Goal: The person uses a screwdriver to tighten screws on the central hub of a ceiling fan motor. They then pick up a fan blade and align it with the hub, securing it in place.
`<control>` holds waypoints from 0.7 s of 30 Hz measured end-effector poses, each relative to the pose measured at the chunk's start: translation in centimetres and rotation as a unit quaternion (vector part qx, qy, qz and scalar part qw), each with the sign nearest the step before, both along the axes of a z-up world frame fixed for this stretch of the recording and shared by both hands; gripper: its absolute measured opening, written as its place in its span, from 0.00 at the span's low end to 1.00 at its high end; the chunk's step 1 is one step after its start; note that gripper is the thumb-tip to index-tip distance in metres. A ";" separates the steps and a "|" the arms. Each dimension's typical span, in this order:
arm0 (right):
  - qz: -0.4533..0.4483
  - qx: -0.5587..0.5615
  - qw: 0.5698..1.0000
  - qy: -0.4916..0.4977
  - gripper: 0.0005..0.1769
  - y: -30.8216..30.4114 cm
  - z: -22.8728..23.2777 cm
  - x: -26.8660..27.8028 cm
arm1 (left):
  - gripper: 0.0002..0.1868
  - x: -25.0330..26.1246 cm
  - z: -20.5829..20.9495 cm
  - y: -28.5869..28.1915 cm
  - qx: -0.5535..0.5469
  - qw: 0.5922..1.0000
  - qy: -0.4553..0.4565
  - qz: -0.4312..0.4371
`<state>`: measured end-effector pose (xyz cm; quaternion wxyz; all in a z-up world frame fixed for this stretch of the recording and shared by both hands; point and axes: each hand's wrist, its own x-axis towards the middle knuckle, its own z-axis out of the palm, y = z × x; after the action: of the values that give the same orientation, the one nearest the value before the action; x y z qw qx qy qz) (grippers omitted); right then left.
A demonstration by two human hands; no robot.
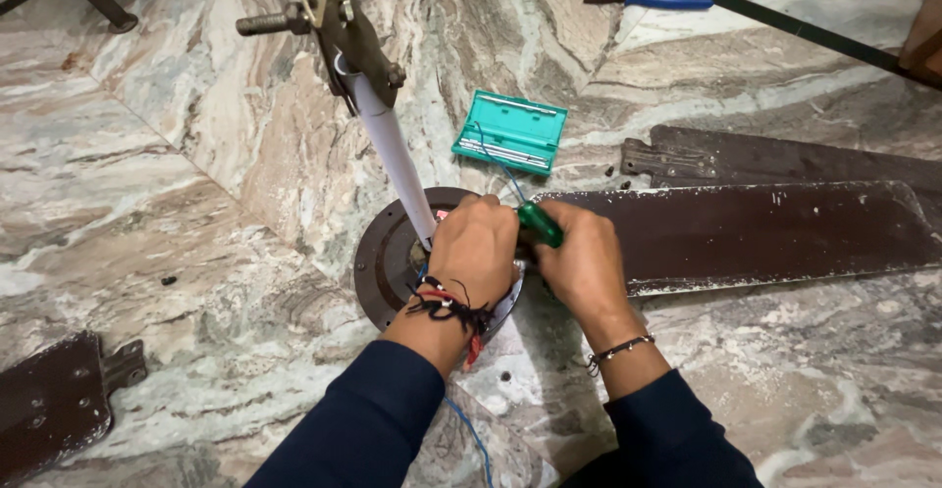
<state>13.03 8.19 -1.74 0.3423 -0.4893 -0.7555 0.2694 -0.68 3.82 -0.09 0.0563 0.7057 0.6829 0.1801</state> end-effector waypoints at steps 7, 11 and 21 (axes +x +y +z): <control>-0.021 -0.034 0.998 -0.038 0.12 0.0 0.1 0.2 | 0.07 -0.5 -1.1 0.9 -0.004 1.000 0.006 0.008; -0.010 -0.049 0.998 -0.024 0.11 0.2 0.0 0.3 | 0.08 -0.3 -0.9 0.8 -0.001 1.000 0.003 0.015; 0.035 0.028 0.999 0.017 0.15 0.0 -0.6 0.1 | 0.10 -0.2 -0.1 0.2 0.018 0.999 -0.027 0.016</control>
<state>13.10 8.21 -2.30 0.3588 -0.4480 -0.7738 0.2678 -0.91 3.98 -0.21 0.0592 0.6902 0.6893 0.2121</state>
